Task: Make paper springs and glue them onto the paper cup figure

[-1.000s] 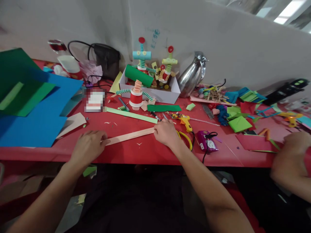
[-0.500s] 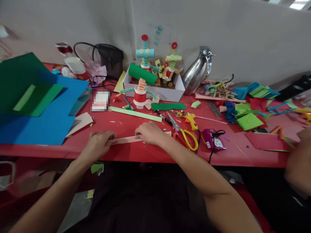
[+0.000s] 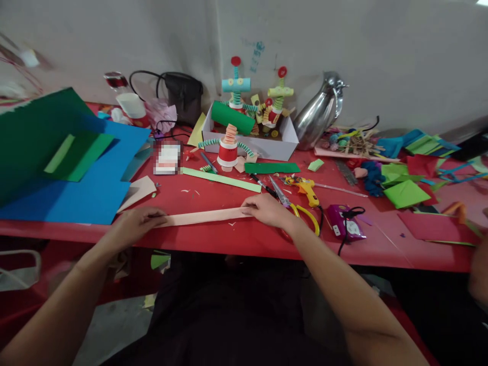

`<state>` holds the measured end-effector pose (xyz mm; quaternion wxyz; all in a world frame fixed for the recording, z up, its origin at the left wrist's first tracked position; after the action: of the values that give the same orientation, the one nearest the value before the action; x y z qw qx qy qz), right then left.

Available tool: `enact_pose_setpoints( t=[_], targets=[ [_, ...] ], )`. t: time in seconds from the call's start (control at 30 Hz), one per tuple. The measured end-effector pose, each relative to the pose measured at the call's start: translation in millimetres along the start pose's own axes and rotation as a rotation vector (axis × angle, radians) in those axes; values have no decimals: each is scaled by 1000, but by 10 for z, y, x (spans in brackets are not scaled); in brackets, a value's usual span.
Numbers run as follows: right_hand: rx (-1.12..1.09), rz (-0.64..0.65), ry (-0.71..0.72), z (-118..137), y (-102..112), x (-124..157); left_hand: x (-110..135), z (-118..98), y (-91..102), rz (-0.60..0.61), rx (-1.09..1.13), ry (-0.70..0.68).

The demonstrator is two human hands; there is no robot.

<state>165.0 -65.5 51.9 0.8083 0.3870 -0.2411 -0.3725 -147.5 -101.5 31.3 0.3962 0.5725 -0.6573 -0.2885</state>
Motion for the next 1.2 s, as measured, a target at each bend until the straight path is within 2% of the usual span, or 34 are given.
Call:
enact_pose_setpoints(
  t=[0.13,0.23,0.3,0.37,0.43,0.5,0.57,0.63,0.7,0.77,0.83,0.9,0.97,1.03,1.1,1.2],
  targets=[
    [-49,-44,-45,-54,53,39,-17,159,12,36,61,52],
    [-97,-52,-45,-73,31,48,13,126,42,81,74,25],
    [-114,-60,-40,-32,16,40,43,-42,49,111,50,-15],
    [-135,-68,-11,80,5,10,61,-322,5,148,46,-73],
    [-174,-84,29,222,14,-37,69,-640,-124,240,104,-137],
    [-204,-124,63,313,64,-84,56,-827,-266,325,216,-104],
    [-214,-210,77,291,173,-102,46,-850,-377,395,374,-11],
    [-173,-379,12,129,345,-54,52,-756,-414,421,585,90],
    [-50,-584,-83,-31,509,63,72,-616,-402,407,839,196],
    [104,-732,-101,-8,552,166,99,-509,-386,352,1125,304],
    [131,-743,3,214,401,166,123,-499,-404,288,1406,374],
    [-46,-609,140,518,81,79,128,-577,-451,237,1604,382],
    [-272,-458,166,771,-267,1,124,-657,-510,183,1713,379],
    [-388,-352,186,973,-521,-41,124,-702,-560,145,1767,378],
    [-369,-328,157,1024,-618,-43,128,-709,-572,131,1780,368],
    [-199,-308,120,945,-585,0,135,-609,-451,58,1740,338]
  ],
)
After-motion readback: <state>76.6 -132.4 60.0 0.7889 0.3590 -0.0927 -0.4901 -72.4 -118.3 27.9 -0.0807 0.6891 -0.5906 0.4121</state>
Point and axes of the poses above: each hand's wrist, its own x-axis away from the middle knuckle, its own y-axis out of the back of the hand, z = x × y, the point moved 8 cm from there along -x, towards the middle knuckle, and after that the axes turned 9 degrees about y, right-handed, at the moved point
